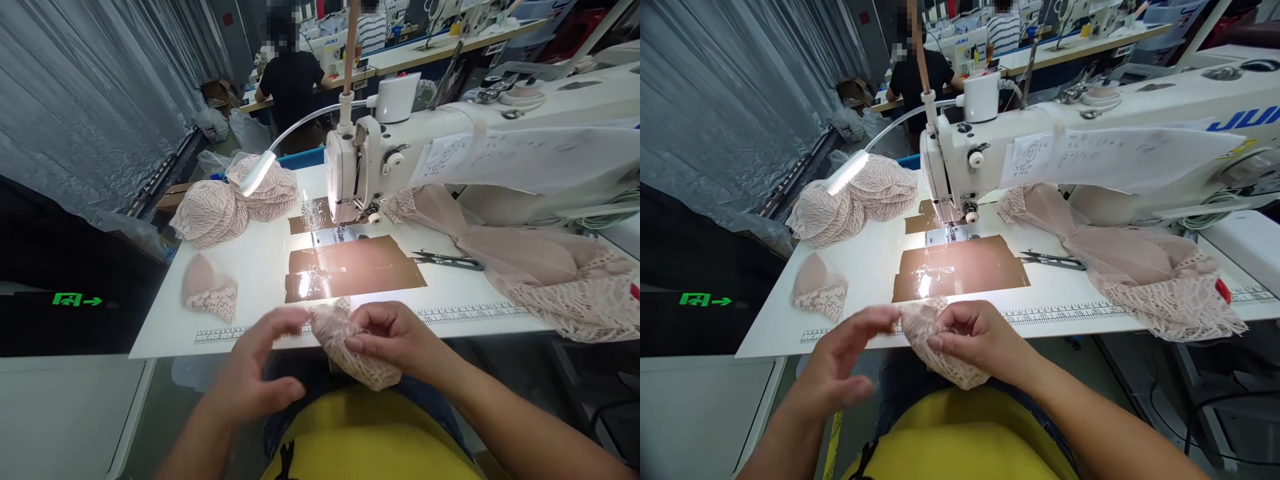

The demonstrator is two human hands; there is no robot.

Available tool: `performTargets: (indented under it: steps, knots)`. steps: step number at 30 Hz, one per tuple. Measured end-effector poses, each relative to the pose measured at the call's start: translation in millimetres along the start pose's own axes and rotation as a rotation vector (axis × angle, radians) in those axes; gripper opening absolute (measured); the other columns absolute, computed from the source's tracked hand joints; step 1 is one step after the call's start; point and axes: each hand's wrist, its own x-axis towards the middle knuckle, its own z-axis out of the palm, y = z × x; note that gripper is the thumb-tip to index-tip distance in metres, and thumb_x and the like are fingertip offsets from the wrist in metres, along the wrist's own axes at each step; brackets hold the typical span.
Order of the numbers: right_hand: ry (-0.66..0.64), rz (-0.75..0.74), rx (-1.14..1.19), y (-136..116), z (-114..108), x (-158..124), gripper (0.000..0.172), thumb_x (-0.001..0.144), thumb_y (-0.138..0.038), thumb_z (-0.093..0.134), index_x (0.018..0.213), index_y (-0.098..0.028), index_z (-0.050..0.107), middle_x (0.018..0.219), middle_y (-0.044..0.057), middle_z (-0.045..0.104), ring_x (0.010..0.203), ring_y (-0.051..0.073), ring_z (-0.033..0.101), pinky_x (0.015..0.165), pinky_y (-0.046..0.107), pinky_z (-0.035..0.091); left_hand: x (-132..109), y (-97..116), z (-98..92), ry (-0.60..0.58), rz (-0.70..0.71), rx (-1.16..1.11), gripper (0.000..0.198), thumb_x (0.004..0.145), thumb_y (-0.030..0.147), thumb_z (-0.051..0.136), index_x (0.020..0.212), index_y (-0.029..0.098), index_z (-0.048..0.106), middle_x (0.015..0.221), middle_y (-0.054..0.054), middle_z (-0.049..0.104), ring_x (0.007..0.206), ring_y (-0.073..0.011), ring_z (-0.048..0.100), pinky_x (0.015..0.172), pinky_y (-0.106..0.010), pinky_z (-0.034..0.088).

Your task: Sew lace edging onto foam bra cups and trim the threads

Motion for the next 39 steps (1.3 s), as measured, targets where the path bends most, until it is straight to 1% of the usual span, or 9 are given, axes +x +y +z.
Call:
performTargets:
  steps: [2,5,7,12,19,27,31,35,39]
  knots:
    - [-0.077,-0.024,-0.102,2.6,7.4,0.0,0.020,0.073,-0.034,0.070,0.073,-0.014,0.064,0.065,-0.001,0.056,0.058,0.010,0.047,0.053,0.022,0.036,8.6,3.9,2.6,0.053,-0.030,0.204,0.064,0.064,0.033,0.076,0.123,0.024,0.053,0.128,-0.010,0.053,0.115,-0.0286,0.048,0.099,-0.037,0.037]
    - [-0.068,-0.079,-0.200,6.8,13.8,0.0,0.021,0.079,-0.035,0.063,0.072,-0.015,0.062,0.063,-0.001,0.055,0.057,0.010,0.046,0.053,0.021,0.036,16.8,0.1,12.0,-0.041,-0.074,0.280,0.042,0.075,0.032,0.067,0.114,0.022,0.055,0.101,-0.005,0.063,0.087,-0.0190,0.057,0.078,-0.027,0.045]
    - [-0.041,-0.132,-0.242,8.5,14.9,0.1,0.022,0.081,-0.035,0.060,0.071,-0.016,0.060,0.066,0.000,0.056,0.060,0.011,0.047,0.055,0.022,0.037,18.0,-3.3,16.9,-0.072,-0.065,0.283,0.028,0.080,0.031,0.060,0.106,0.019,0.057,0.083,-0.001,0.061,0.071,-0.0138,0.053,0.066,-0.023,0.043]
    - [0.045,-0.256,-0.294,9.0,15.1,2.8,0.018,0.080,-0.028,0.059,0.067,-0.017,0.057,0.079,0.004,0.062,0.072,0.015,0.056,0.065,0.026,0.043,18.1,-2.9,19.7,-0.137,-0.052,0.247,0.017,0.083,0.031,0.056,0.089,0.016,0.060,0.073,0.000,0.055,0.067,-0.0122,0.048,0.063,-0.022,0.040]
    - [0.069,-0.164,-0.276,11.0,17.9,7.6,0.015,0.077,-0.024,0.058,0.064,-0.017,0.054,0.075,0.003,0.061,0.066,0.014,0.054,0.059,0.026,0.041,23.7,-2.0,18.8,-0.051,-0.059,0.281,0.019,0.080,0.032,0.061,0.093,0.018,0.061,0.079,-0.001,0.059,0.073,-0.0142,0.051,0.068,-0.023,0.041]
    - [0.101,-0.141,-0.310,10.6,17.5,7.7,0.013,0.074,-0.021,0.058,0.063,-0.017,0.053,0.074,0.003,0.063,0.064,0.014,0.053,0.058,0.025,0.041,36.7,-6.4,23.8,-0.124,-0.176,0.105,0.019,0.081,0.034,0.058,0.079,0.015,0.056,0.071,0.000,0.051,0.066,-0.0118,0.043,0.063,-0.023,0.037]
    - [0.031,-0.093,-0.298,11.2,7.0,8.5,0.011,0.078,-0.027,0.059,0.075,-0.017,0.059,0.073,0.002,0.061,0.065,0.014,0.053,0.059,0.025,0.042,40.5,-11.3,23.9,-0.154,-0.223,0.011,0.018,0.081,0.031,0.056,0.076,0.014,0.054,0.067,0.001,0.046,0.063,-0.0106,0.039,0.060,-0.022,0.034]
    - [-0.021,-0.069,-0.218,5.5,-2.2,11.3,0.026,0.077,-0.037,0.064,0.093,-0.017,0.059,0.082,0.003,0.060,0.070,0.013,0.054,0.061,0.024,0.044,43.3,-13.6,25.1,-0.156,-0.237,-0.003,0.018,0.082,0.030,0.055,0.076,0.014,0.053,0.066,0.002,0.042,0.061,-0.0099,0.037,0.058,-0.022,0.032]
    - [-0.083,-0.073,-0.349,-2.7,-1.4,12.6,0.024,0.083,-0.039,0.057,0.079,-0.015,0.062,0.067,0.000,0.056,0.061,0.011,0.047,0.054,0.022,0.038,46.5,-14.3,27.5,-0.162,-0.208,0.005,0.019,0.081,0.031,0.056,0.073,0.015,0.049,0.066,0.003,0.040,0.061,-0.0095,0.035,0.056,-0.022,0.032]
